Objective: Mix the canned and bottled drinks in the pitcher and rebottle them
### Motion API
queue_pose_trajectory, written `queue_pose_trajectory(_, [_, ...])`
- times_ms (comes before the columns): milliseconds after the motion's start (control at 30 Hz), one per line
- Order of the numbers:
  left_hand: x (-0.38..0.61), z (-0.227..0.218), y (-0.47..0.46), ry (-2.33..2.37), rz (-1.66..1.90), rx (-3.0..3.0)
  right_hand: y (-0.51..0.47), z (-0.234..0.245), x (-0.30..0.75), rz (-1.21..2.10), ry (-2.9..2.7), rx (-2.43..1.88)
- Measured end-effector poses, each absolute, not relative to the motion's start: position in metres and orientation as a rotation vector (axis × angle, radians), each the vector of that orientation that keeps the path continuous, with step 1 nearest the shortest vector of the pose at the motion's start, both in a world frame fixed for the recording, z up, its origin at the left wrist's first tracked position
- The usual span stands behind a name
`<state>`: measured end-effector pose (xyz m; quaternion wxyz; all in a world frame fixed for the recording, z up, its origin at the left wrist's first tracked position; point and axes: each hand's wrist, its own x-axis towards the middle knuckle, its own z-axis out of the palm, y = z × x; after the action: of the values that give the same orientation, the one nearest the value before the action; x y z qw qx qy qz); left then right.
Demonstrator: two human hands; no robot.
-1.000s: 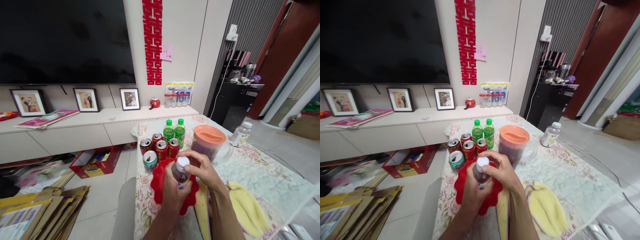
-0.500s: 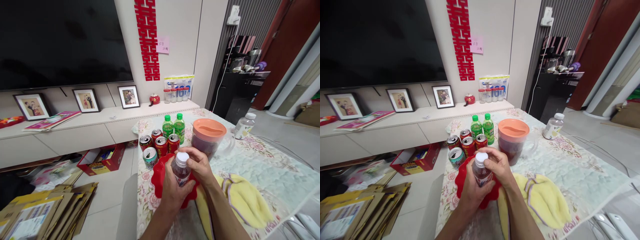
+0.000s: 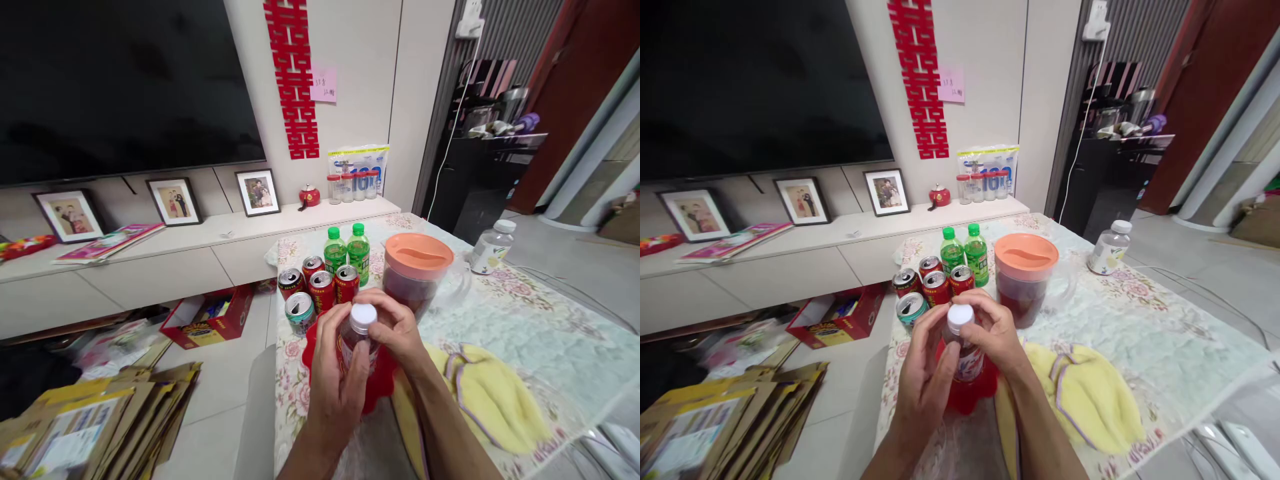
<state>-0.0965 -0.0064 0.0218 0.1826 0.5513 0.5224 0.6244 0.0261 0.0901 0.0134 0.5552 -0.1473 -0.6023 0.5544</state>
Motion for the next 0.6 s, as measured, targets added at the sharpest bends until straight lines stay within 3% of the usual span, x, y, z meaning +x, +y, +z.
queue_pose_trajectory(600, [-0.09, 0.021, 0.005, 1.377, 1.817, 1.398, 0.092, 0.006, 0.027, 1.438, -1.334, -0.21])
